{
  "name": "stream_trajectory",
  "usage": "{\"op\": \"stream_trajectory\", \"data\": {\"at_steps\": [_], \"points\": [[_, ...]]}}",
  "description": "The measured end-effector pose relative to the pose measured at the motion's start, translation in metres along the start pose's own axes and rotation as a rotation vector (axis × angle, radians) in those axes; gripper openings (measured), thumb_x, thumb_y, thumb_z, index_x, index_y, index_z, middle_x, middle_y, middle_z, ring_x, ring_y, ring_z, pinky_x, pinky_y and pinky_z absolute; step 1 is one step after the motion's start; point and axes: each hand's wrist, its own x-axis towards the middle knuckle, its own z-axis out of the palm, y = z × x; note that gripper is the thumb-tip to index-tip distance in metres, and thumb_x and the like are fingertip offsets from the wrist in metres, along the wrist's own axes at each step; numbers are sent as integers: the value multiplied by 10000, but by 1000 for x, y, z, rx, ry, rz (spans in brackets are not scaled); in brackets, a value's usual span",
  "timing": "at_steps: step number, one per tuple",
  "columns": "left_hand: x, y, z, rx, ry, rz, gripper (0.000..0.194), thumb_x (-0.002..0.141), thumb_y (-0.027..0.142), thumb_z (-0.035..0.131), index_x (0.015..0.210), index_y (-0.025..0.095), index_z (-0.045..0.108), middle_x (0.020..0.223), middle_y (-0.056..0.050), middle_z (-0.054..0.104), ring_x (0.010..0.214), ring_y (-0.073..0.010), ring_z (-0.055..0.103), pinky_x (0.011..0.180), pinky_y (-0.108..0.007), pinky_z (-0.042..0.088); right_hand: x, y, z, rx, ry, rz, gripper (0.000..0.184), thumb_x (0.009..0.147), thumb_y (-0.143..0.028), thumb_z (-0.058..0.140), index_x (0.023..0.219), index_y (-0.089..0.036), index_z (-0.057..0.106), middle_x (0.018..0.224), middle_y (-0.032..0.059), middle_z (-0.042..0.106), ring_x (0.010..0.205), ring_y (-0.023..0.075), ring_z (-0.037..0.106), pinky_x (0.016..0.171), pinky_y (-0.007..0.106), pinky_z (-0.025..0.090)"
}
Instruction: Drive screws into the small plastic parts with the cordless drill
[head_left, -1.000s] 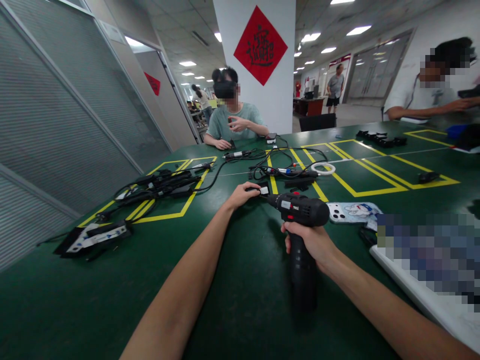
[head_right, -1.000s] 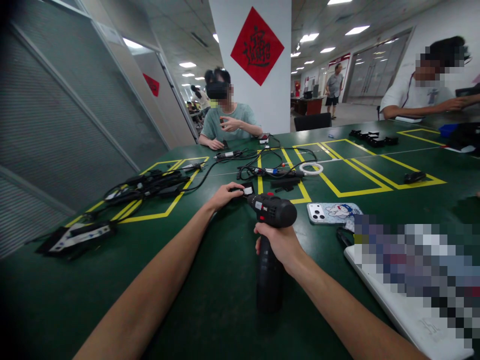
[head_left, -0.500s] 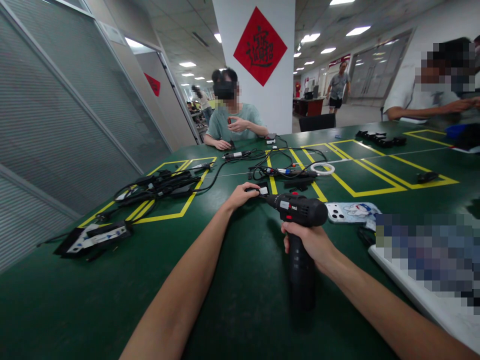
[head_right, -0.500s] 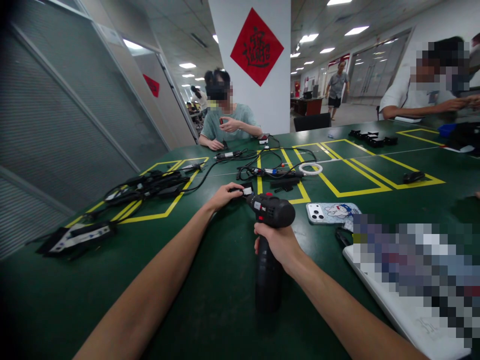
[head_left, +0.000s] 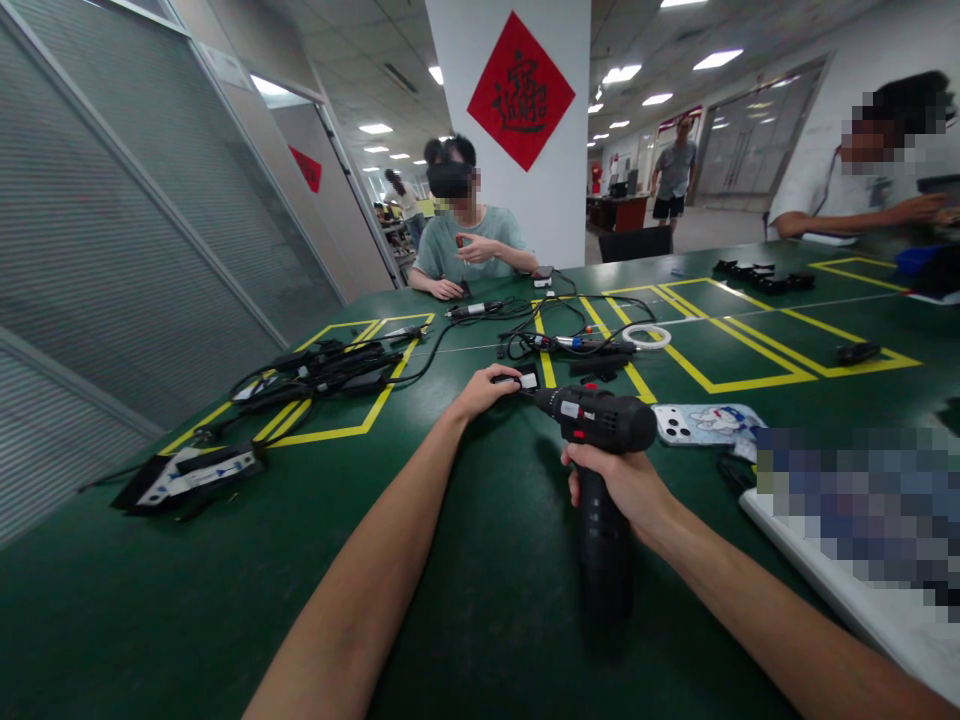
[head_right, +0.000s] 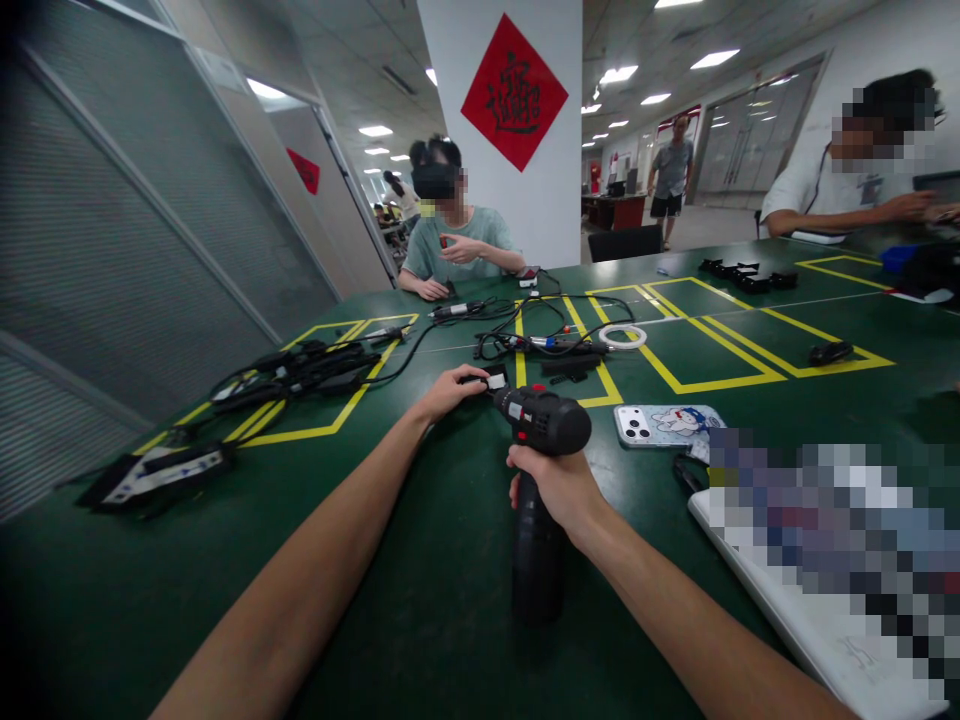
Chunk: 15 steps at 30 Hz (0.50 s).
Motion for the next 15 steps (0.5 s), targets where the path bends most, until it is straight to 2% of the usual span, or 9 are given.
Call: {"op": "stream_trajectory", "data": {"at_steps": [15], "points": [[2, -5, -1, -39, -15, 22, 339, 679, 386, 623, 971, 221, 678, 1018, -32, 645, 969, -211, 567, 938, -349, 387, 0, -1, 0, 6, 6, 8, 157, 720, -296, 585, 746, -142, 599, 506, 23, 590, 453, 133, 530, 484, 251, 420]]}}
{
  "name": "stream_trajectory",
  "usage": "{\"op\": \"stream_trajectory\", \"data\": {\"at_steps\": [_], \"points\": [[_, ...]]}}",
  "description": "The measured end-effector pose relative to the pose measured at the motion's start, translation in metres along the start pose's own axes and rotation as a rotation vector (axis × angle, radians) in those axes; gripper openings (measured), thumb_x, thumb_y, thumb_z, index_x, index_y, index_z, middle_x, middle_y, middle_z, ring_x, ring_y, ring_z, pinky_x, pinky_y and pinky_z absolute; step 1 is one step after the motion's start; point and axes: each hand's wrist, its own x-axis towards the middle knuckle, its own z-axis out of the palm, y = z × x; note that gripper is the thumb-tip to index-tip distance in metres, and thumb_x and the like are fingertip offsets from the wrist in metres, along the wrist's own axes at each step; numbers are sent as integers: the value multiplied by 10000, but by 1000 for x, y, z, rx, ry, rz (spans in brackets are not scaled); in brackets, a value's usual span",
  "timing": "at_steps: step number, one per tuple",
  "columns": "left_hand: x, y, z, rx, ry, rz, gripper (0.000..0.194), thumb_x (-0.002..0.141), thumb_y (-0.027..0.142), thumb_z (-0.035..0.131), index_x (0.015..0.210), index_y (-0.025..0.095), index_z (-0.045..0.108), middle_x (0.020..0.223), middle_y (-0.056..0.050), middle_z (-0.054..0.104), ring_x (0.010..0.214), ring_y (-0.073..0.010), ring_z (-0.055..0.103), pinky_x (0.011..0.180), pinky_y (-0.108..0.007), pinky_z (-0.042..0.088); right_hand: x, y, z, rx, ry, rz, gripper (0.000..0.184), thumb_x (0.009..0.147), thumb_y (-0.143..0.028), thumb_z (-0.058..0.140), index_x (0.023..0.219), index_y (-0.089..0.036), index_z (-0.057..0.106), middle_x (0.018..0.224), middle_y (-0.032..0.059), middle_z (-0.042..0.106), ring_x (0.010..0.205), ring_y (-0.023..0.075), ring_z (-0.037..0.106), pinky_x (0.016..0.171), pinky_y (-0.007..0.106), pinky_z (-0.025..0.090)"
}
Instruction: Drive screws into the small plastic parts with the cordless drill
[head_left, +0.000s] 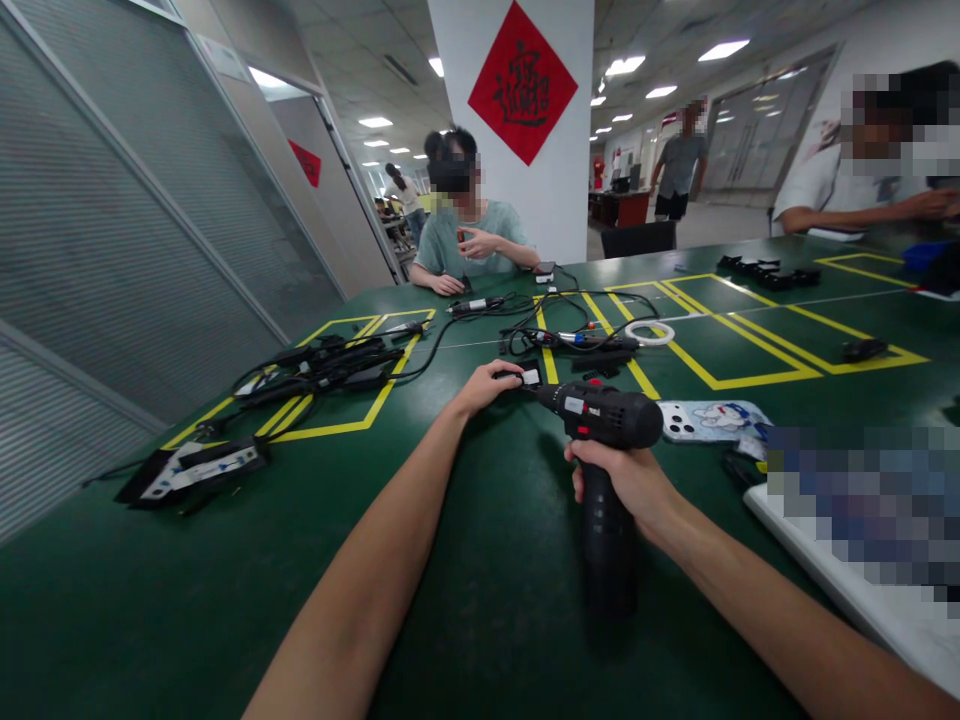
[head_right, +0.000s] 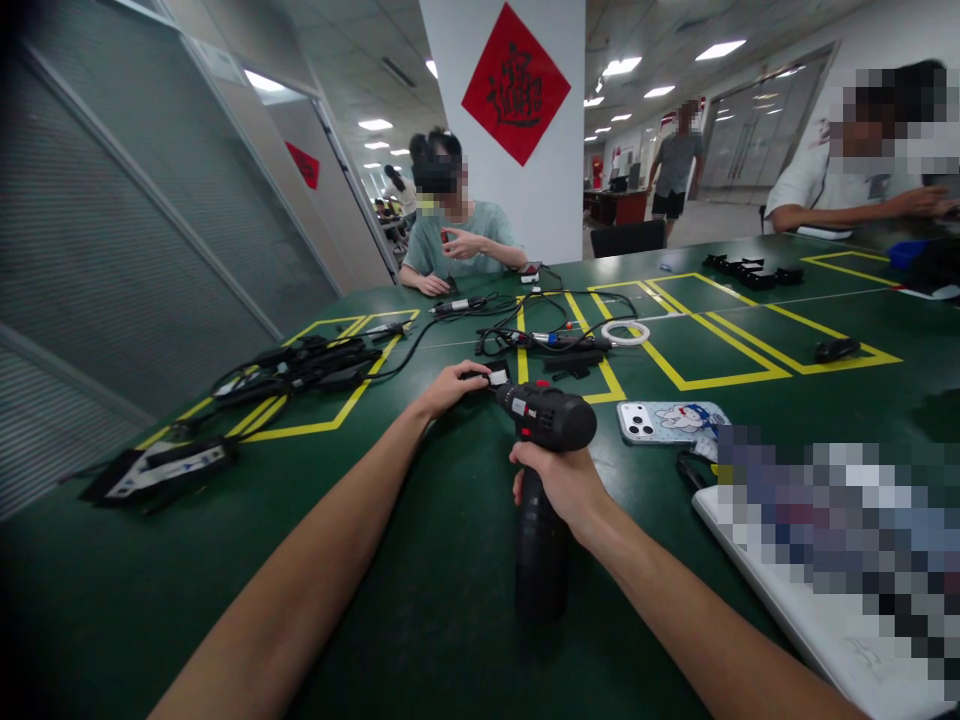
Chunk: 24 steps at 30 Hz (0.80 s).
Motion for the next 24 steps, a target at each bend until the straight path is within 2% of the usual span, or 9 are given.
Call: {"op": "stream_trajectory", "data": {"at_steps": [7, 24], "points": [[0, 2, 0, -17, -16, 6, 339, 687, 388, 623, 972, 213, 676, 1007, -38, 649, 954, -208, 569, 925, -340, 394, 0, -1, -1, 13, -21, -11, 145, 720, -282, 578, 755, -142, 595, 506, 22, 590, 457, 131, 533, 494, 249, 418], [-3, 10, -1, -8, -16, -36, 337, 690, 388, 611, 980, 229, 675, 1044, -31, 642, 997, -209, 558, 929, -332, 403, -2, -4, 1, -1, 20, 10, 135, 706, -285, 578, 713, -150, 583, 487, 16, 585, 444, 125, 518, 489, 249, 411]]}}
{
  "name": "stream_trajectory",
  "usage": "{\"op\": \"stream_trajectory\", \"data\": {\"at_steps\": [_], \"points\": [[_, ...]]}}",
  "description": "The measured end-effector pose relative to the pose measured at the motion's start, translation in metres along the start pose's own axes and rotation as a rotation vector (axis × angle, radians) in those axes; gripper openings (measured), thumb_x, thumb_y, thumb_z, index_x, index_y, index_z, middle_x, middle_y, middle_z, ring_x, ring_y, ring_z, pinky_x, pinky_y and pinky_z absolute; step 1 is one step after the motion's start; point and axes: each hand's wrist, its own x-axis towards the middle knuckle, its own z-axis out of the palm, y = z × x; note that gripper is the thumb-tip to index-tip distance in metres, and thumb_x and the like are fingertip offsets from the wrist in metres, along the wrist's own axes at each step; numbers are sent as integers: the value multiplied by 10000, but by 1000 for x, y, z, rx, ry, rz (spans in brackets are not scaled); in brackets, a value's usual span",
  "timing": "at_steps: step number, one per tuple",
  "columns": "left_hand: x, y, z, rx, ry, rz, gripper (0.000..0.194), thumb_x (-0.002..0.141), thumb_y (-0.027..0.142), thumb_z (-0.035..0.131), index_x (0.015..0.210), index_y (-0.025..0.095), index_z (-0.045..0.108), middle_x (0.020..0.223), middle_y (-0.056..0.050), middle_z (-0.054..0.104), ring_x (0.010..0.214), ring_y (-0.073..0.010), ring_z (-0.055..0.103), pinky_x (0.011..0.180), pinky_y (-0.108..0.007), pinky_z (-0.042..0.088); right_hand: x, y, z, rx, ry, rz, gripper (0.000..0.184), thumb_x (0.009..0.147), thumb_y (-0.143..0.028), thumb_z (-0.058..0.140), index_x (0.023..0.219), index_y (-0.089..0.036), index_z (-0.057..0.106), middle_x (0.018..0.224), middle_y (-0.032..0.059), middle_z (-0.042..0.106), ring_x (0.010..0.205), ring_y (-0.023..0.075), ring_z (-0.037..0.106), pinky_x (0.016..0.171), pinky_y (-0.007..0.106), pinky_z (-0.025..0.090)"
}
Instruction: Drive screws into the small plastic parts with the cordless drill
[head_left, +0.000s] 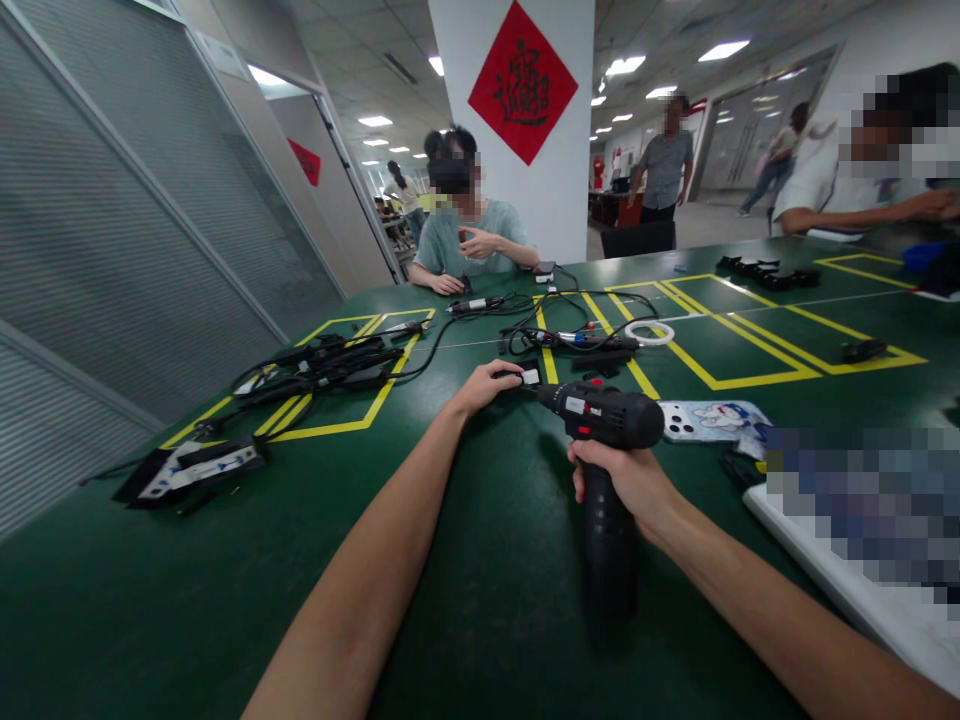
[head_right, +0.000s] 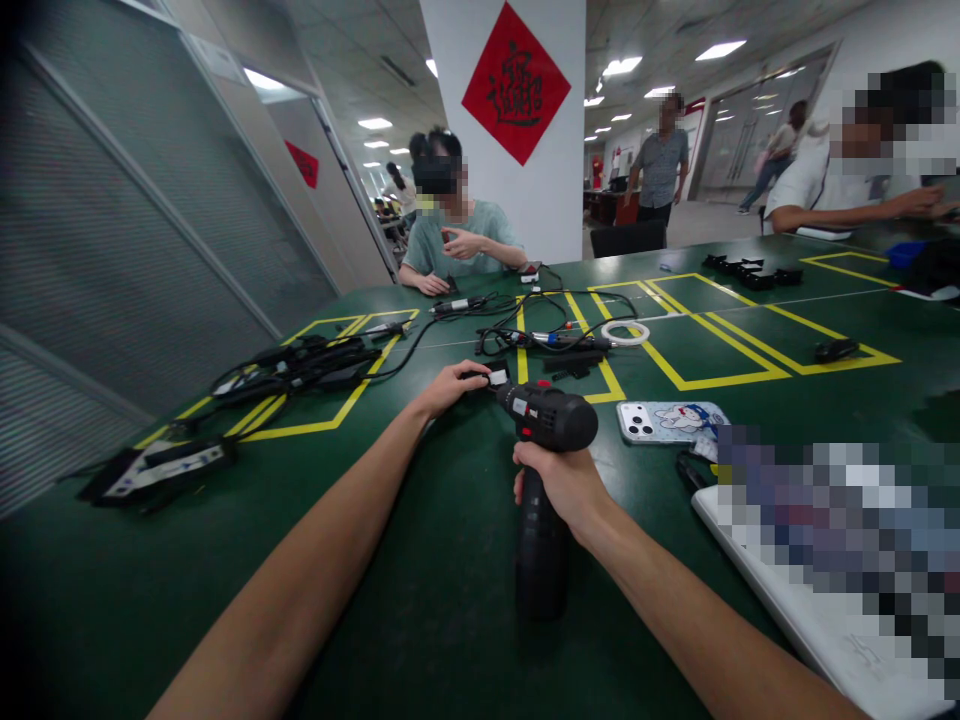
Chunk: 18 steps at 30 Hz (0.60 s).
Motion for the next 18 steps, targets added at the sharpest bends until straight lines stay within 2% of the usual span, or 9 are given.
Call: {"op": "stream_trajectory", "data": {"at_steps": [18], "points": [[1, -1, -1, 9, -14, 27, 326, 692, 381, 615, 971, 225, 681, 1035, -37, 641, 998, -208, 560, 937, -331, 393, 2, 3, -1, 15, -19, -19, 141, 704, -288, 581, 727, -148, 589, 491, 14, 585, 449, 131, 527, 501, 260, 420]]}}
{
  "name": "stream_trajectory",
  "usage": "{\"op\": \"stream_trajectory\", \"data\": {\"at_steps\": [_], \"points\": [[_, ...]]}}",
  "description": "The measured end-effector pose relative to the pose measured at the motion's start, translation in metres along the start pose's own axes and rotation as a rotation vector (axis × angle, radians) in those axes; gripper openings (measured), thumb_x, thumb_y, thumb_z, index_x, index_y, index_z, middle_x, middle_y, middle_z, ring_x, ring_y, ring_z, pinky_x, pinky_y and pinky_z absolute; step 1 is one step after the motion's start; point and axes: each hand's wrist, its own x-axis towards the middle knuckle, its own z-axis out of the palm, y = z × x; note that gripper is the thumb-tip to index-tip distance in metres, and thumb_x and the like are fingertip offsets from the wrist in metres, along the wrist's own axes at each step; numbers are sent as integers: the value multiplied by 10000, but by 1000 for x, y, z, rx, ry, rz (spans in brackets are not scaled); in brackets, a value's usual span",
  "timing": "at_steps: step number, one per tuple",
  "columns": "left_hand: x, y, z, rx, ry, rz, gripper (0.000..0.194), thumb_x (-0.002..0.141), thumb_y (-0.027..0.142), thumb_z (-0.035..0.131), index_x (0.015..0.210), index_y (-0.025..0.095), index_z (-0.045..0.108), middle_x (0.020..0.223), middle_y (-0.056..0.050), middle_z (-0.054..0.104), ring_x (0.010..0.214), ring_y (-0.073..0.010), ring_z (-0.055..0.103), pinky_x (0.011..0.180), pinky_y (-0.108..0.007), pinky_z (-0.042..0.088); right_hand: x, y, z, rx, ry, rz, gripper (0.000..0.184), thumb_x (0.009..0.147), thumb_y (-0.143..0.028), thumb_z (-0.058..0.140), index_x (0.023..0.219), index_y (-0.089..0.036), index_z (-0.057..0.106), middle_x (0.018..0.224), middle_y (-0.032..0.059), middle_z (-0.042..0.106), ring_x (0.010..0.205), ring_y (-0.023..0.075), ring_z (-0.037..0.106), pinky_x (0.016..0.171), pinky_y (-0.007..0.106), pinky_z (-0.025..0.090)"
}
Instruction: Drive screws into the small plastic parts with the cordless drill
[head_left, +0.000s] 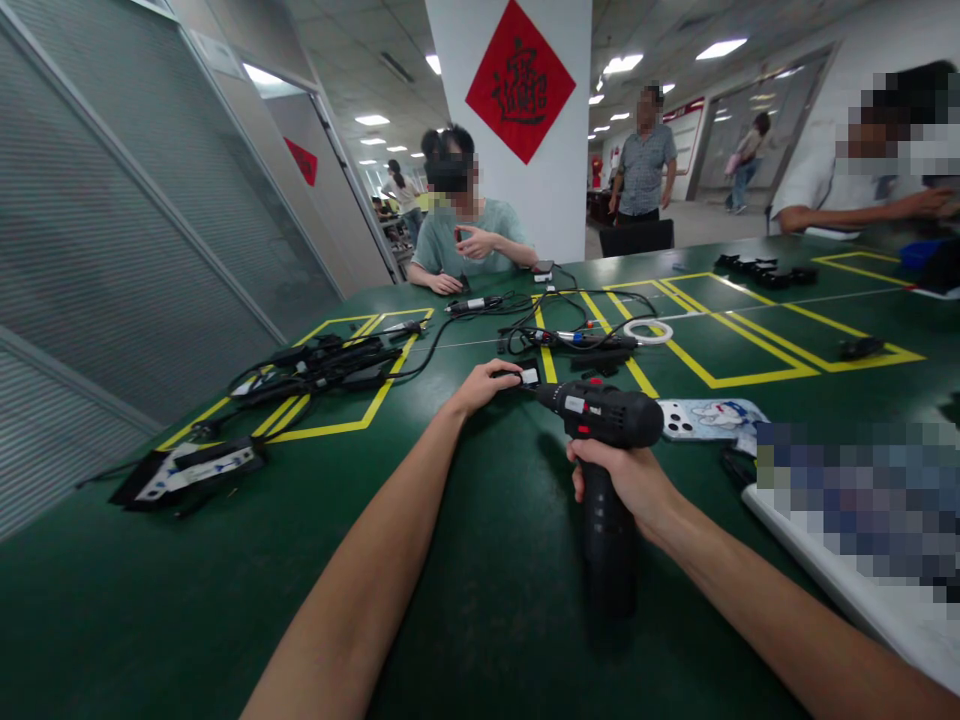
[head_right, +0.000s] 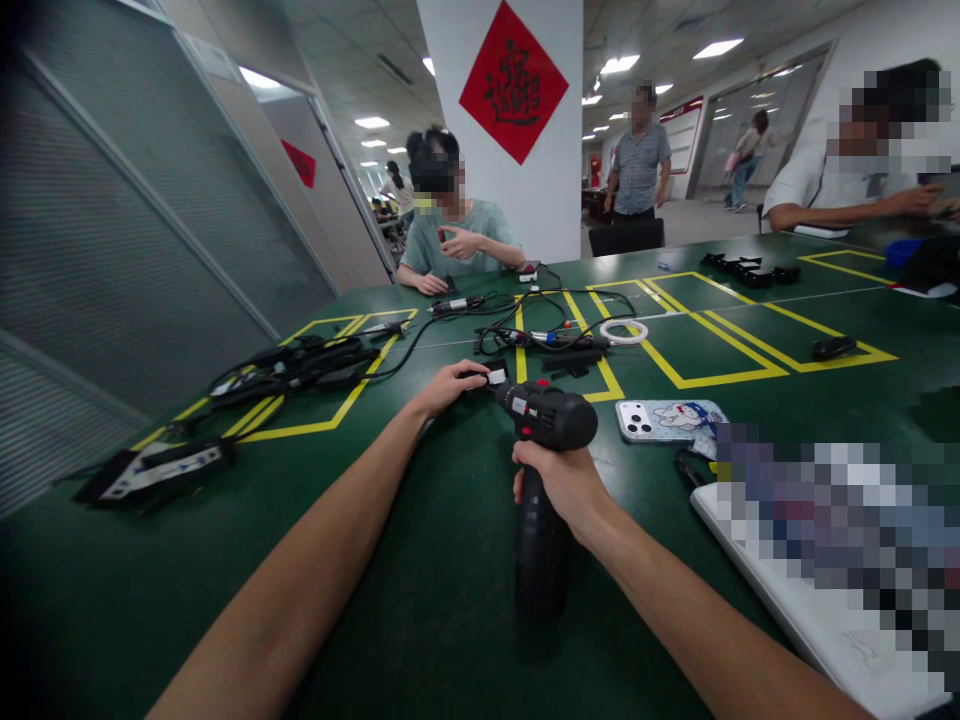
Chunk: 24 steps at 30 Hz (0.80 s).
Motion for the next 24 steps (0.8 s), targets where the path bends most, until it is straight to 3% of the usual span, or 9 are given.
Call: {"op": "stream_trajectory", "data": {"at_steps": [24], "points": [[0, -3, 1, 7, 17, -20, 341, 683, 386, 616, 974, 221, 681, 1020, -34, 649, 991, -212, 563, 917, -332, 411, -1, 2, 0, 15, 4, 2, 162, 704, -301, 573, 752, -150, 605, 487, 16, 591, 446, 132, 523, 477, 255, 398]]}}
